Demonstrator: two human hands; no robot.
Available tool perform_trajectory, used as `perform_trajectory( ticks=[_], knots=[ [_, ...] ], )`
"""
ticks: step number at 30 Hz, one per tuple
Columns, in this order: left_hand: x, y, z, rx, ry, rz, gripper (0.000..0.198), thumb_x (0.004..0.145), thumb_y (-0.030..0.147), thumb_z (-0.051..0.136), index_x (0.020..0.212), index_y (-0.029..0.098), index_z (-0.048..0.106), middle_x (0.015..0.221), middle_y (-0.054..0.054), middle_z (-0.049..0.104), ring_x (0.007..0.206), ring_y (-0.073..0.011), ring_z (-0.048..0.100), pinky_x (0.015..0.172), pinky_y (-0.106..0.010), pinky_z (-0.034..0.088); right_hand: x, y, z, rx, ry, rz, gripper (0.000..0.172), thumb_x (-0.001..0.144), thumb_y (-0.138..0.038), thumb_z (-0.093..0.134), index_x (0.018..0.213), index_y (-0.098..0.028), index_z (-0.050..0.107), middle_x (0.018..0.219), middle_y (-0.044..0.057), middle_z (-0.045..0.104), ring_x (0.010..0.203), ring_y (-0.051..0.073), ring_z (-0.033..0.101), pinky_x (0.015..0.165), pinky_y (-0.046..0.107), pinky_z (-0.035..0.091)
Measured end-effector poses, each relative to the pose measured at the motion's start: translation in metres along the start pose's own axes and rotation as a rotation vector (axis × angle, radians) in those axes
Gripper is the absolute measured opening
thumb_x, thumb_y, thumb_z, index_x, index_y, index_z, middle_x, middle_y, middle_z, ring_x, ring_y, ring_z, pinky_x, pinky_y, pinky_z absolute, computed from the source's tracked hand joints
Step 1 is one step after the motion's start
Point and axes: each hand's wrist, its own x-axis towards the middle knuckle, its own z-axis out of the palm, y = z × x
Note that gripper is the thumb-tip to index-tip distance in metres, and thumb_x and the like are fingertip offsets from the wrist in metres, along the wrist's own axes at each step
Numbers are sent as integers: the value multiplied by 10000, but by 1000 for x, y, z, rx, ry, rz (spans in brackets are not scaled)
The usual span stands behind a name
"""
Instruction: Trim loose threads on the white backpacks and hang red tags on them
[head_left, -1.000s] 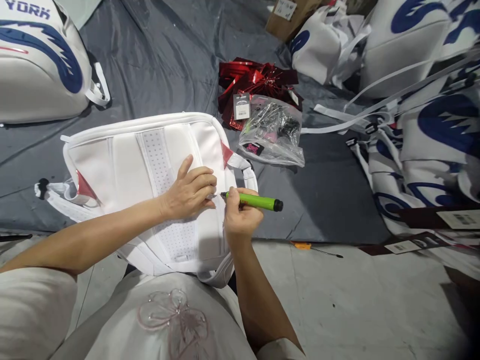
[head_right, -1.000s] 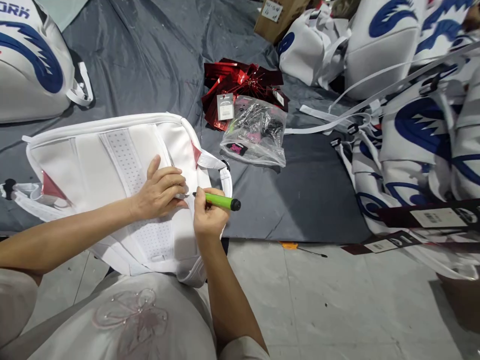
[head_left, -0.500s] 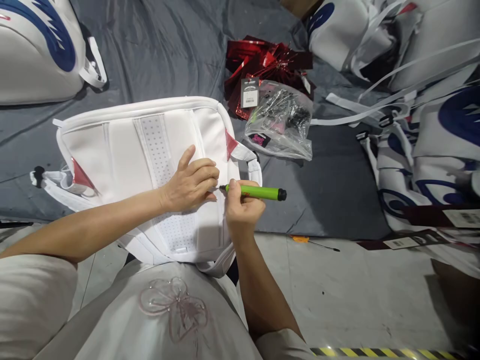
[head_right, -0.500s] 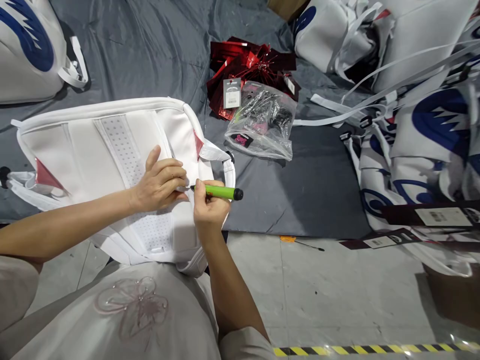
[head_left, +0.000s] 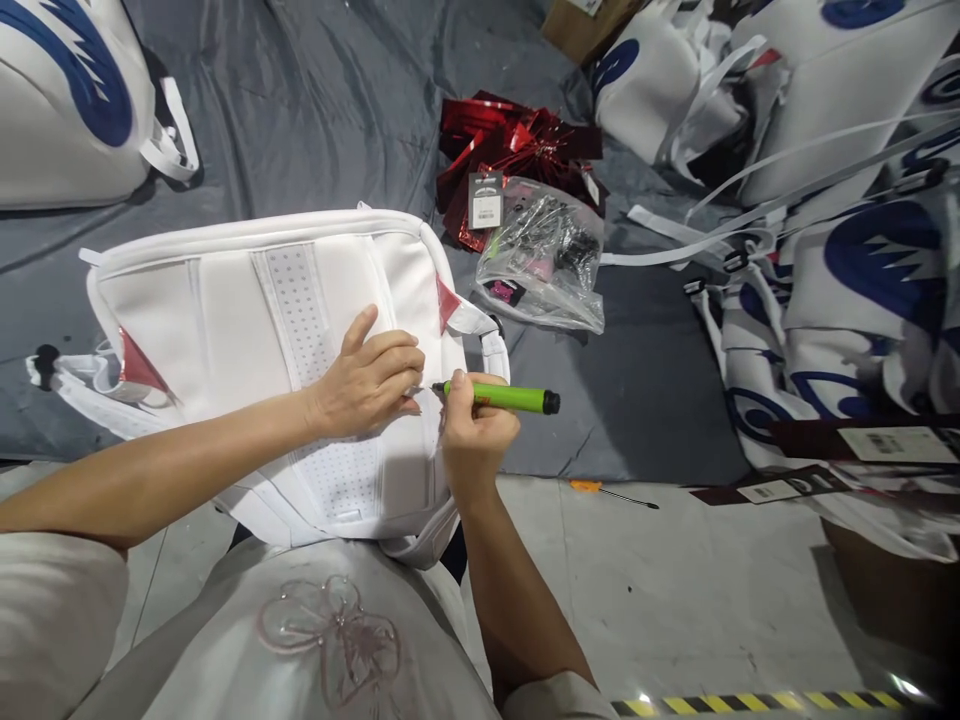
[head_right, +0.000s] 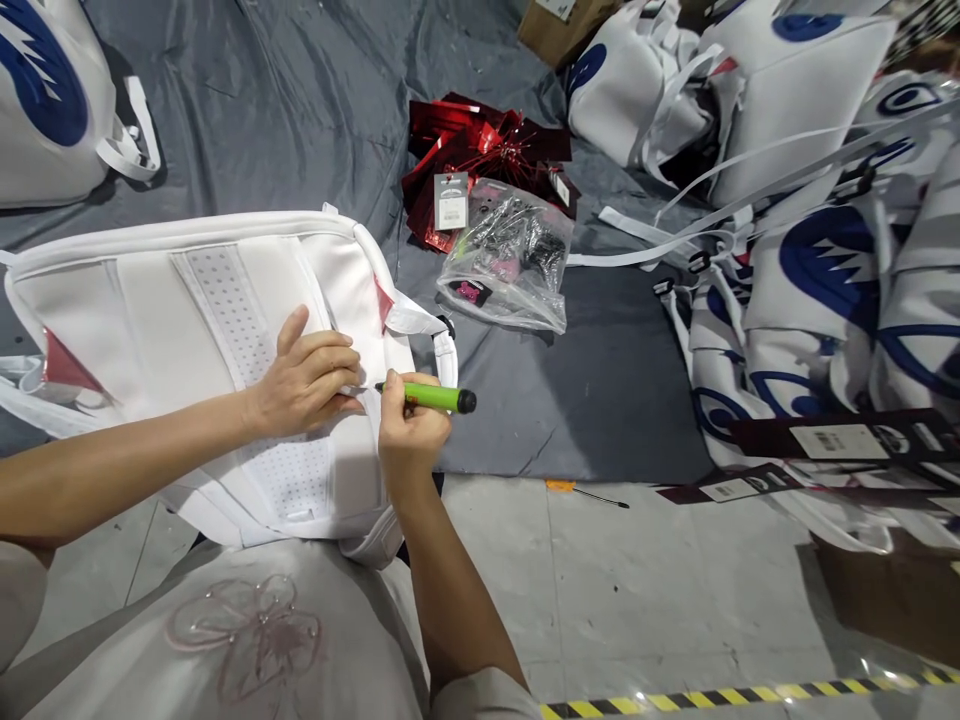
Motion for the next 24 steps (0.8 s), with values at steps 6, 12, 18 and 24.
perform_trajectory(
  ticks=[6, 12, 18, 24],
  knots=[
    [2, 0, -1, 52, 17, 13, 325, 979, 575, 435, 960, 277, 564, 1044, 9, 674, 1197, -185, 554, 1299, -465, -42, -2, -1, 0, 0, -24, 10, 296, 922, -428, 581, 790, -164, 594, 604, -15, 566, 497, 115, 509, 494, 250, 421],
    [3, 3, 0, 99, 63, 46, 378, 1002, 568, 370, 929, 253, 564, 1005, -7, 668, 1173, -187, 539, 1296, -461, 12, -2, 9, 0, 124, -56, 46, 324, 914, -479, 597, 837, -164, 591, 604, -28, 555, 486, 109, 498, 486, 246, 419],
    [34, -5, -31, 101, -299, 102, 351, 954, 549, 487, 966, 223, 618, 1060, -57, 682, 1093, -240, 569, 1172, -530, 217, 0, 17, -1, 222, -96, 126, 347, 888, -517, 613, 845, -174, 584, 610, -42, 553, 507, 111, 511, 506, 237, 429],
    [88, -32, -76, 334, -705, 179, 294, 778, 462, 725, 870, 188, 673, 865, -56, 719, 869, -230, 622, 857, -396, 376, -15, 20, -19, 211, -60, 72, 345, 859, -502, 627, 794, -164, 593, 614, -17, 592, 553, 143, 572, 554, 266, 478]
  ],
)
